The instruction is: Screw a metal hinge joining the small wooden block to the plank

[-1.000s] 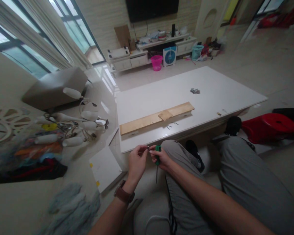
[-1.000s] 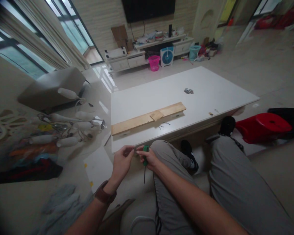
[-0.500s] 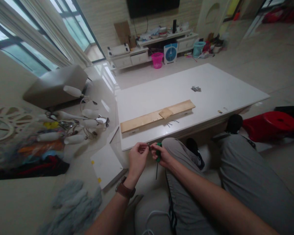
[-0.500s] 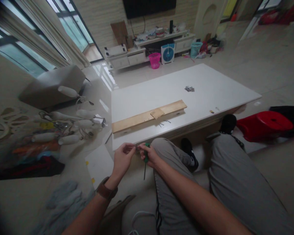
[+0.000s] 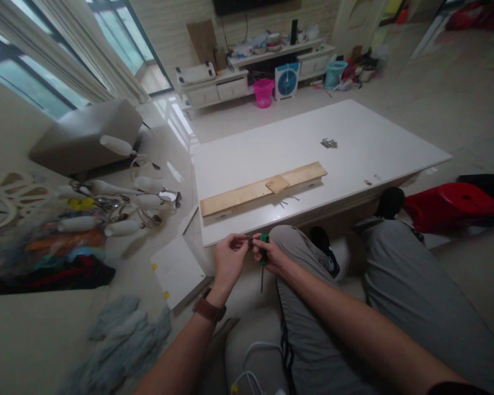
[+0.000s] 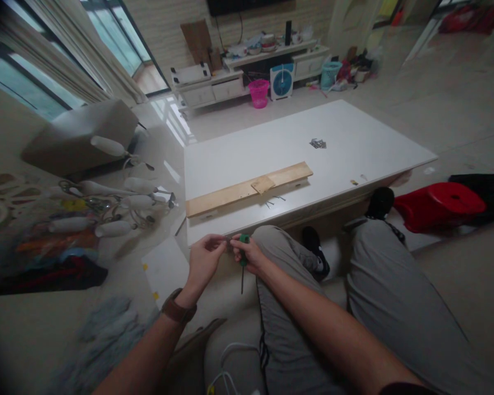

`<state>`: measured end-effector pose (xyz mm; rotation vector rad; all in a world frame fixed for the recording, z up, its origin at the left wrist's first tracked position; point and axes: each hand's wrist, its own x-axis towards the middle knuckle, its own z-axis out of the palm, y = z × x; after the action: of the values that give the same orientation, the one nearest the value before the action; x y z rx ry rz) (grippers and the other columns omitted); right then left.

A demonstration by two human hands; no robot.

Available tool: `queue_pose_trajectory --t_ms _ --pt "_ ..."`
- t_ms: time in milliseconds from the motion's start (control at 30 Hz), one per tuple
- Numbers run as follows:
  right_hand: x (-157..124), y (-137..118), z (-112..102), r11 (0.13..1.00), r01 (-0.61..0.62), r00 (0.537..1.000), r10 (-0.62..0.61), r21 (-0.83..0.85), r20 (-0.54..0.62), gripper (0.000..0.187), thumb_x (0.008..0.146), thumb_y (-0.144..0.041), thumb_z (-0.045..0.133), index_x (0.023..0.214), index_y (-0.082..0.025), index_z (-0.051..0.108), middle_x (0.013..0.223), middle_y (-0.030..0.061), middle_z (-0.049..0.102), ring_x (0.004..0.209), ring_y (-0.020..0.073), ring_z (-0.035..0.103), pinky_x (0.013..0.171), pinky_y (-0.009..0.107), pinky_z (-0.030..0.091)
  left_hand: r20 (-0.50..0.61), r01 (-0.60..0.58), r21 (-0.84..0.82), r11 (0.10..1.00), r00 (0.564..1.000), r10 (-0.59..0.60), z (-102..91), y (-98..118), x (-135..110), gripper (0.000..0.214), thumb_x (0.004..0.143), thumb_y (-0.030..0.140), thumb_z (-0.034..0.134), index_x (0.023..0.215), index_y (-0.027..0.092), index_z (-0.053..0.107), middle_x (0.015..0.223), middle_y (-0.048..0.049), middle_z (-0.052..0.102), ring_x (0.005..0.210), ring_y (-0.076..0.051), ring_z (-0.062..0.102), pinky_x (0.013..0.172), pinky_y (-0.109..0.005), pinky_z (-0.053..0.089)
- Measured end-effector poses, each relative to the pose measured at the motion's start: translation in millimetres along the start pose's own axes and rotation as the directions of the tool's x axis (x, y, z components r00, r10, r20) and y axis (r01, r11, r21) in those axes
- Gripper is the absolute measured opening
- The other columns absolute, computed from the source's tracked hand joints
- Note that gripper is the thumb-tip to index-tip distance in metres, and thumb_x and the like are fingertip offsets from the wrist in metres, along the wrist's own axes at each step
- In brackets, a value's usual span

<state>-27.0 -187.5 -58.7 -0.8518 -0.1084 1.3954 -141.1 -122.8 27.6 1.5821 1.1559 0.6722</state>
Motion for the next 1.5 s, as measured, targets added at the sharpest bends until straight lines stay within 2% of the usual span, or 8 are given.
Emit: queue_pose_trajectory --t_ms 267,567,1033,1233,1367,1500 --pt "0.8 -3.2 2.7 0.999 -0.014 0.999 0.015 0.040 -0.041 0.045 0.053 -0.035 0.094 0.078 -0.022 0.058 0.054 -0.0104 0.052 0.043 0.0043 0.039 0.038 0.016 0.031 -0.017 0.001 0.006 1.000 1.000 -0.001 -1.4 -1.3 1.9 0.011 0.074 0.021 0.076 0.082 0.015 0.077 0.073 -0.0059 0.076 0.068 -0.018 0.070 0.067 -0.028 0.056" --pt "-0.4 -4.8 2.9 0.999 -0.021 0.999 0.022 0.045 -0.030 0.041 0.055 -0.034 0.092 0.070 -0.022 0.055 0.053 -0.0091 0.051 0.042 0.0046 0.039 0.038 0.018 0.030 -0.026 0.031 -0.046 0.998 0.999 -0.032 -0.4 -3.2 4.0 0.014 0.072 0.023 0.078 0.082 0.014 0.077 0.074 -0.0063 0.077 0.069 -0.017 0.071 0.067 -0.028 0.057" --pt "-1.6 -3.2 3.2 1.000 -0.013 1.000 0.012 -0.009 -0.026 0.039 0.054 -0.033 0.094 0.076 -0.021 0.064 0.052 -0.0089 0.052 0.045 0.0051 0.040 0.040 0.017 0.032 0.013 0.040 -0.075 0.996 0.999 -0.039 0.6 -17.5 6.1 0.017 0.073 0.024 0.080 0.087 0.014 0.078 0.079 -0.0076 0.077 0.074 -0.019 0.072 0.074 -0.033 0.061" --pt "-1.9 -4.6 4.0 1.000 -0.004 1.000 0.004 -0.022 -0.014 0.041 0.054 -0.034 0.094 0.074 -0.021 0.062 0.051 -0.0092 0.051 0.044 0.0046 0.039 0.039 0.016 0.031 0.031 0.040 -0.084 0.996 0.999 -0.037 0.6 -16.7 5.5 0.020 0.073 0.024 0.080 0.090 0.014 0.080 0.082 -0.0090 0.078 0.078 -0.021 0.074 0.077 -0.035 0.062" --pt "-2.4 -5.5 4.6 1.000 0.001 1.000 -0.001 -0.016 -0.015 0.041 0.055 -0.032 0.094 0.080 -0.021 0.063 0.053 -0.0098 0.053 0.044 0.0044 0.039 0.040 0.016 0.030 0.044 0.042 -0.091 0.995 0.998 -0.038 0.1 -13.5 4.7 0.021 0.072 0.023 0.081 0.091 0.014 0.080 0.082 -0.0089 0.079 0.078 -0.021 0.075 0.080 -0.036 0.063" --pt "-2.3 -5.1 4.4 1.000 -0.006 1.000 0.006 -0.009 -0.011 0.041 0.057 -0.034 0.093 0.081 -0.022 0.062 0.054 -0.0093 0.054 0.043 0.0046 0.039 0.039 0.017 0.029 0.020 0.050 -0.083 0.995 0.999 -0.049 -0.1 -12.7 5.1 0.021 0.071 0.020 0.081 0.091 0.014 0.079 0.082 -0.0084 0.078 0.078 -0.021 0.075 0.082 -0.037 0.063"
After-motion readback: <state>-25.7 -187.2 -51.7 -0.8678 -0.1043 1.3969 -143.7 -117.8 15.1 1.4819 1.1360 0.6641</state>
